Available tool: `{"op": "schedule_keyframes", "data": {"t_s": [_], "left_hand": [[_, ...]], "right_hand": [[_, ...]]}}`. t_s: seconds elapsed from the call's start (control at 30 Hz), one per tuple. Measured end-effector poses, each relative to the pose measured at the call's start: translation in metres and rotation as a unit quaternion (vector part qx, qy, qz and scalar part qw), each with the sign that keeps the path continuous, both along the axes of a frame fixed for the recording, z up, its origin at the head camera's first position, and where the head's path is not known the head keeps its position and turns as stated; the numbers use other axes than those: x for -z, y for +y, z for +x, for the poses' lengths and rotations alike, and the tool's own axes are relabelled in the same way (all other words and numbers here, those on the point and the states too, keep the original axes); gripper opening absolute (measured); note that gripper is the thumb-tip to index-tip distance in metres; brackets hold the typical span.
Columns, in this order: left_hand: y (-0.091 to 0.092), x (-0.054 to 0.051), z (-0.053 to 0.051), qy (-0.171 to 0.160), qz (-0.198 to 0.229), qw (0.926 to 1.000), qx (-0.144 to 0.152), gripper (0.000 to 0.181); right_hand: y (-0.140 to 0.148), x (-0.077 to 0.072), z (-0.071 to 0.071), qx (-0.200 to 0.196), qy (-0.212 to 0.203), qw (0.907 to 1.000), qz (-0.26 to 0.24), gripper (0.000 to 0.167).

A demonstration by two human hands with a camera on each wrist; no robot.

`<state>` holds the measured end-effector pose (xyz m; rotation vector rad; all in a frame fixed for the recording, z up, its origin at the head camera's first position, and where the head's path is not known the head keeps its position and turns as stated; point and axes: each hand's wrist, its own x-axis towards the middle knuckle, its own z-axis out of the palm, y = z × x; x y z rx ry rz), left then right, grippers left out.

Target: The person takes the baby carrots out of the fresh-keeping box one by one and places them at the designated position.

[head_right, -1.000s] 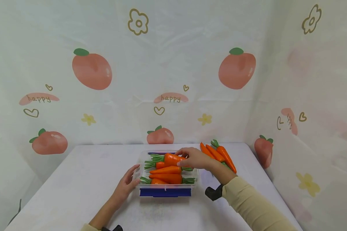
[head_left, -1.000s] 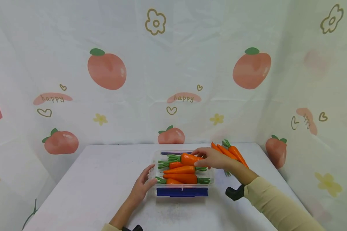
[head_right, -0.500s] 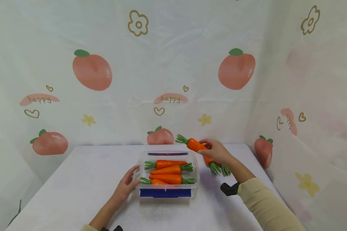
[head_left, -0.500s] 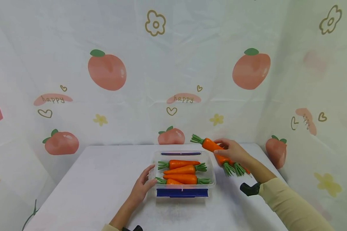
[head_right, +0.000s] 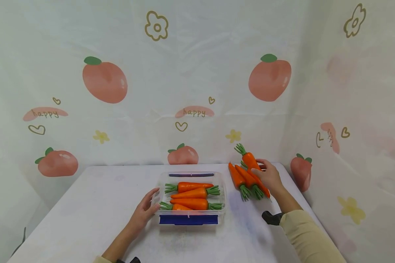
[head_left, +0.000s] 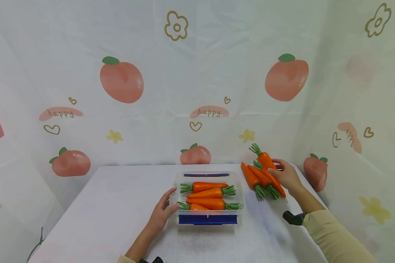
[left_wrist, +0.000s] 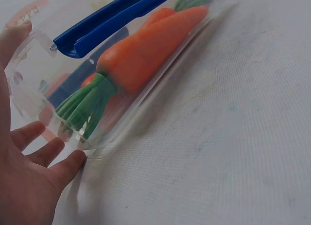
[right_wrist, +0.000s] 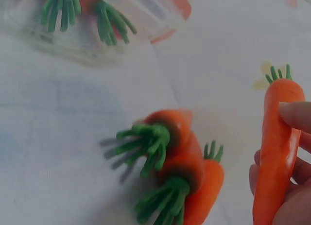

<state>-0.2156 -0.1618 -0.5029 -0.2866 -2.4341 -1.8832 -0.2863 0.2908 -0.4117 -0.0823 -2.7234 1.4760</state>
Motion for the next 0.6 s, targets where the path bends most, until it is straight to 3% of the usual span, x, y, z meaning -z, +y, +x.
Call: {"op": "schedule_keyframes", "data": {"t_s": [0.17, 0.4, 0.6], "left_hand": [[0.0, 0.0, 0.0, -0.001, -0.008, 1.0, -0.001, 0.06], [0.0, 0.0, 0.0, -0.001, -0.005, 1.0, 0.003, 0.06], [0.0, -0.002, 0.001, -0.004, -0.002, 1.0, -0.001, 0.06]], "right_hand": [[0.018, 0.02, -0.003, 0.042, 0.005, 0.999, -0.012, 0.058], [0.032, 0.038, -0.01, 0.105, -0.024, 0.9935, -0.036, 0.058], [0.041, 0.052, -0.015, 0.135, -0.044, 0.9898, -0.002, 0.055]]}}
